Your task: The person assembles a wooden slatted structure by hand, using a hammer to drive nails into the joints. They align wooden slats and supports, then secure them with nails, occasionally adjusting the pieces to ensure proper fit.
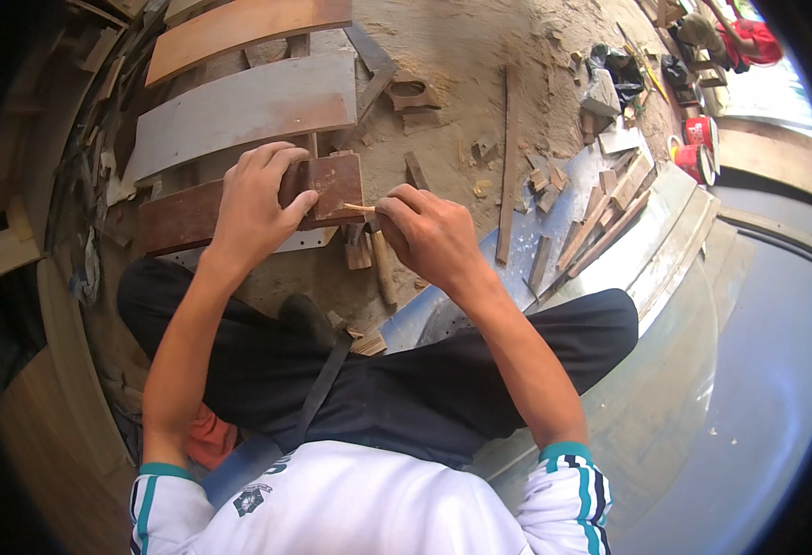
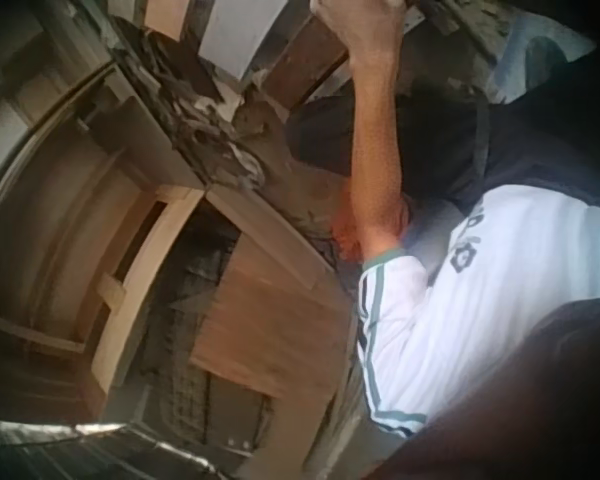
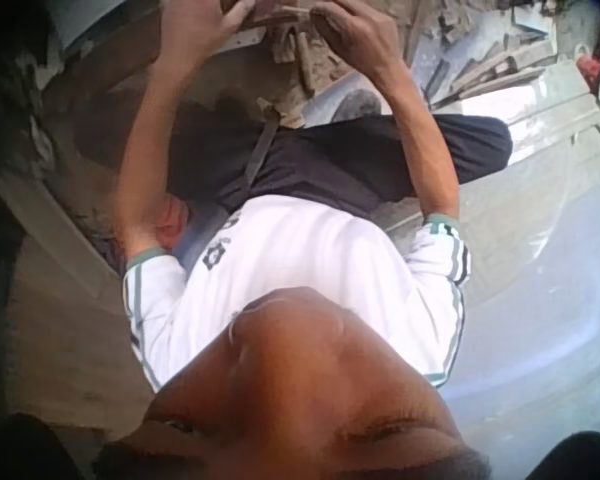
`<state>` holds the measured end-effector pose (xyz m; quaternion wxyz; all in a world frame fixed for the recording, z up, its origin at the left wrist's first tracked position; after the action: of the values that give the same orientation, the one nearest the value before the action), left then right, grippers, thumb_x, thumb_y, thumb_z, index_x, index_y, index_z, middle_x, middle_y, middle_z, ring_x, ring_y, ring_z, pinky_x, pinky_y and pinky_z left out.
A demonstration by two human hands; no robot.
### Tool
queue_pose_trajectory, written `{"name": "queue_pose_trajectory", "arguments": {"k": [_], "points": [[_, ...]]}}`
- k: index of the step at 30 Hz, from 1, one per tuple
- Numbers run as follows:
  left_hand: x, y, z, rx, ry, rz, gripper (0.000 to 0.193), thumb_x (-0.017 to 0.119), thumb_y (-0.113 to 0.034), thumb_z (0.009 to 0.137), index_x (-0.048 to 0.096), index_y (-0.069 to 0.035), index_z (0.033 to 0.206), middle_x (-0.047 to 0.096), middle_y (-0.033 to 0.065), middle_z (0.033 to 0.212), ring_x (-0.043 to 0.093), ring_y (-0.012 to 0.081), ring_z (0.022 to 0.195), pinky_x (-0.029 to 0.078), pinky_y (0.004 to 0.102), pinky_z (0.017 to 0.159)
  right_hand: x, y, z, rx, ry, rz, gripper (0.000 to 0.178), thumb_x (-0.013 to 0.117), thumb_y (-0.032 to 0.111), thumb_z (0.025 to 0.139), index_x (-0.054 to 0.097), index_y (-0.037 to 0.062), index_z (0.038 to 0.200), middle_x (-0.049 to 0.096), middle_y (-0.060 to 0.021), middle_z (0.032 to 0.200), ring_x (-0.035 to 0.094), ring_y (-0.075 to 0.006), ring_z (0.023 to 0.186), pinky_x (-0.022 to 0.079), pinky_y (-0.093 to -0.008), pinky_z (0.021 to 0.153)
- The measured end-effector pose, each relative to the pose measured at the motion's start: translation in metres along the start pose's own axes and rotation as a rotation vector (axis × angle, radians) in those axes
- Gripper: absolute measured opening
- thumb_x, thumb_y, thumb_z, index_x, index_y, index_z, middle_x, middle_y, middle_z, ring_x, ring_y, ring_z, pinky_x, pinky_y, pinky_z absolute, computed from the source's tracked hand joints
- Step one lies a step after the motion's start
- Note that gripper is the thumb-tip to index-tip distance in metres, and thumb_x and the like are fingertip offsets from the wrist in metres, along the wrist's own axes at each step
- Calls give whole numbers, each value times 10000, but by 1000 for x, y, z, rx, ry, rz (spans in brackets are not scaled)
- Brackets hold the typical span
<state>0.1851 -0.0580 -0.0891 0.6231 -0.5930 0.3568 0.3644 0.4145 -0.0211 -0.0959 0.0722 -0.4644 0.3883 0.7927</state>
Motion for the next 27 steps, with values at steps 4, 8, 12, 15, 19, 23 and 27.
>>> {"name": "queue_pose_trajectory", "arguments": {"k": [4, 8, 12, 15, 19, 23, 27], "points": [[4, 7, -13, -89, -89, -51, 423, 769, -252, 799, 636, -86, 1164, 622, 90, 1192, 540, 292, 1161, 358, 430, 1049, 5, 1, 13, -92, 20, -25, 164, 735, 43, 794, 659, 63, 938, 647, -62, 905, 662, -251, 757, 534, -349, 635], [2, 14, -13, -107, -70, -123, 403, 764, -239, 802, 639, -99, 1159, 633, 74, 1161, 544, 281, 1145, 335, 424, 1062, 10, 0, 20, -121, 73, -61, 148, 732, 54, 802, 661, 64, 931, 645, -62, 902, 658, -247, 753, 532, -348, 632], [-2, 16, -8, -138, -10, -157, 384, 761, -219, 795, 639, -102, 1140, 636, 61, 1131, 547, 267, 1134, 323, 419, 1066, 7, -5, 24, -122, 88, -70, 158, 731, 56, 804, 658, 63, 943, 644, -63, 904, 657, -257, 749, 529, -354, 624], [-4, 16, -6, -158, 4, -163, 381, 763, -213, 785, 638, -105, 1128, 631, 55, 1109, 550, 258, 1118, 312, 416, 1072, 2, -13, 22, 2, 47, -13, 149, 719, 69, 837, 644, 49, 965, 646, -75, 874, 650, -239, 696, 517, -343, 597], [-5, 15, -4, -178, 25, -168, 380, 764, -214, 779, 631, -108, 1119, 621, 49, 1083, 551, 249, 1101, 295, 412, 1077, -2, -17, 14, 506, 61, 253, 85, 653, 89, 907, 632, 32, 966, 669, -95, 856, 666, -230, 689, 516, -323, 622], [-6, 16, 0, -192, 74, -185, 380, 766, -220, 776, 620, -105, 1108, 614, 43, 1069, 549, 241, 1100, 283, 411, 1078, -5, -15, 3, 874, 132, 642, 139, 632, 125, 958, 629, -2, 1015, 675, -91, 844, 634, -123, 734, 496, -274, 649], [-8, 16, 2, -204, 107, -165, 385, 764, -225, 777, 610, -106, 1109, 614, 40, 1069, 548, 239, 1100, 284, 412, 1075, -5, -14, -1, 847, 163, 789, 141, 623, 90, 962, 648, 1, 1068, 675, -72, 888, 634, -115, 783, 494, -260, 673]]}}
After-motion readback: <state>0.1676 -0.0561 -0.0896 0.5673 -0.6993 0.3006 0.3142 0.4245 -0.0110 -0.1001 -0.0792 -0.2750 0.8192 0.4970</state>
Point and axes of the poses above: each hand's wrist, its own z-axis towards the middle knuckle, its own x-axis out of the palm, y = z × x, the point moved 2 cm from there along z, towards the middle knuckle
